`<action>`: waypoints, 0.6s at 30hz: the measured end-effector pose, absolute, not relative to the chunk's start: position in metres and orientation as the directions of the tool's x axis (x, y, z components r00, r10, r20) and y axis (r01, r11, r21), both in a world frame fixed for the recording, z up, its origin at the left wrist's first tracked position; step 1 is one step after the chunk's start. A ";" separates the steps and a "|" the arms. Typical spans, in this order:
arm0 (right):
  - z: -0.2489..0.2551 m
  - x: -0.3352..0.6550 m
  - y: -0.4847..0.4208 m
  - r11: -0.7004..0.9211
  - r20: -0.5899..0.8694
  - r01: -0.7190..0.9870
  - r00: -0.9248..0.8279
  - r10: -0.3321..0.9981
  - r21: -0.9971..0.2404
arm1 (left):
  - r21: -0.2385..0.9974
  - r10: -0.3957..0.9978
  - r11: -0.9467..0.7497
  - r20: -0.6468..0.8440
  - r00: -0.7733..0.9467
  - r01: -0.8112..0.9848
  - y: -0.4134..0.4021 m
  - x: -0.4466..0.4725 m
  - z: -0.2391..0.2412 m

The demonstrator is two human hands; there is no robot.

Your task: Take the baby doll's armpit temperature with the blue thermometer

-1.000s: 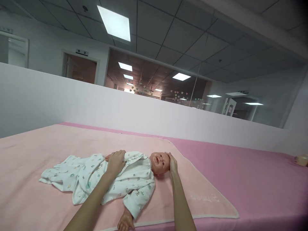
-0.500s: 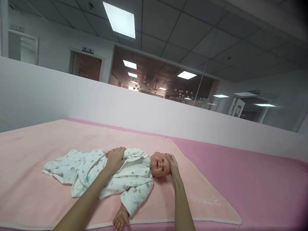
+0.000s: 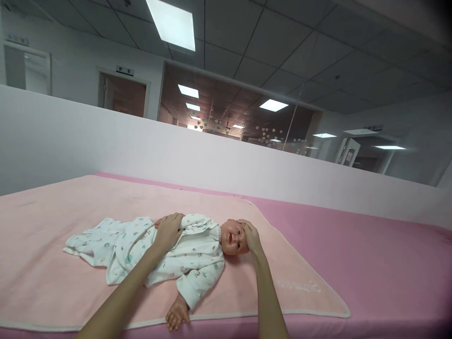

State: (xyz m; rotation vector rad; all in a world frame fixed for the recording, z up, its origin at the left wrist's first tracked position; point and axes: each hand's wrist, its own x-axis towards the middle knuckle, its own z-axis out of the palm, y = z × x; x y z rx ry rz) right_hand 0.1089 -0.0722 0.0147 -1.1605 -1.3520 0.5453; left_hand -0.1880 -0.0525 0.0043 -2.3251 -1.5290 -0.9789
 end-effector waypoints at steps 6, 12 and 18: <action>0.017 0.113 -0.064 0.344 0.396 0.259 0.182 0.900 -0.902 | 0.196 0.752 -0.448 0.611 0.249 0.872 -0.052 -0.188 0.005; 0.017 0.115 -0.069 0.310 0.348 0.212 0.172 0.922 -0.927 | 0.217 0.759 -0.447 0.606 0.239 0.868 -0.054 -0.187 0.006; 0.013 0.117 -0.063 0.309 0.352 0.245 0.158 0.922 -0.919 | 0.216 0.757 -0.446 0.609 0.238 0.868 -0.051 -0.188 0.004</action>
